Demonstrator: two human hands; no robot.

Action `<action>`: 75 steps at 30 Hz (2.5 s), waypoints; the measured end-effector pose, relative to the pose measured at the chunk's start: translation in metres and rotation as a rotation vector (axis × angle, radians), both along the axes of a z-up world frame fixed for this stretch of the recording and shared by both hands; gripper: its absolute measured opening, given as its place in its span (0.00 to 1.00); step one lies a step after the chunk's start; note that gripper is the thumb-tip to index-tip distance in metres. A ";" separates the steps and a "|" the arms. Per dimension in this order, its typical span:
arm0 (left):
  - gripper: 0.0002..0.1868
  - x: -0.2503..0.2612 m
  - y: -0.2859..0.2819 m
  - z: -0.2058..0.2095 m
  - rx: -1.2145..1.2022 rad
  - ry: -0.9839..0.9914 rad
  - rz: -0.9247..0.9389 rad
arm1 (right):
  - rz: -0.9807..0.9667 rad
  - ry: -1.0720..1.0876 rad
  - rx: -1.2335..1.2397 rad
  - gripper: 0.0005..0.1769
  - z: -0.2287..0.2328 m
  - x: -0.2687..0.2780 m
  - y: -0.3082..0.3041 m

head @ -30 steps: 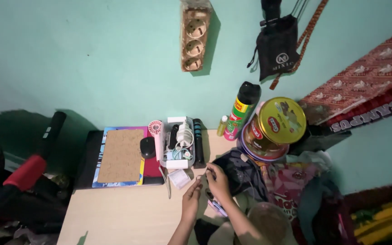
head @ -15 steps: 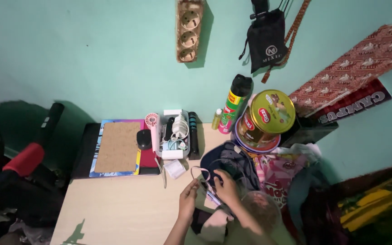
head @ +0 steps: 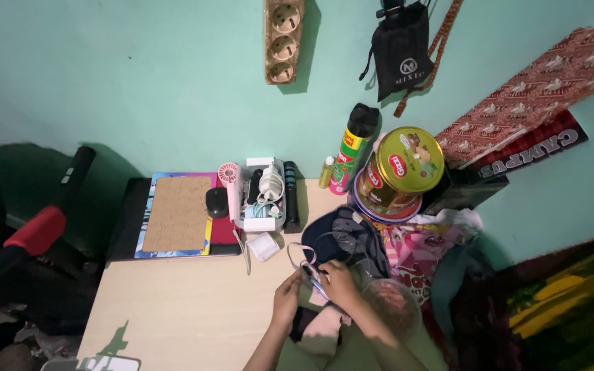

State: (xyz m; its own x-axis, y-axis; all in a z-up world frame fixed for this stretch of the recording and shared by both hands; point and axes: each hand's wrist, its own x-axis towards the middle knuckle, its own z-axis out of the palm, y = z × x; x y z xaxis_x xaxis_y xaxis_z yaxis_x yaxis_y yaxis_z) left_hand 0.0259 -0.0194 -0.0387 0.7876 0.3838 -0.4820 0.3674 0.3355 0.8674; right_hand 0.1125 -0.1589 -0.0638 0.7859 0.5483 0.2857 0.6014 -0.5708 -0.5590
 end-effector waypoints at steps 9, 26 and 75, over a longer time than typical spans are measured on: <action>0.20 -0.017 0.008 -0.028 0.093 0.049 -0.037 | -0.012 -0.037 -0.108 0.05 0.014 -0.017 0.007; 0.21 -0.060 0.035 0.024 -0.030 0.079 -0.023 | -0.279 0.168 -0.597 0.07 0.003 -0.052 0.020; 0.22 -0.105 0.040 0.106 0.516 -0.461 -0.177 | -0.238 0.725 0.750 0.09 0.168 -0.116 0.054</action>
State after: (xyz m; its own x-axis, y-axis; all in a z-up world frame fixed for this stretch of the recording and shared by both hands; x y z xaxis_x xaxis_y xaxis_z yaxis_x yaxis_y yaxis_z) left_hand -0.0795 0.0204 0.0671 0.9390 0.3208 0.1241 -0.0645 -0.1903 0.9796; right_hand -0.0035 -0.1048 0.1039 0.9671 0.2370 -0.0920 -0.0968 0.0085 -0.9953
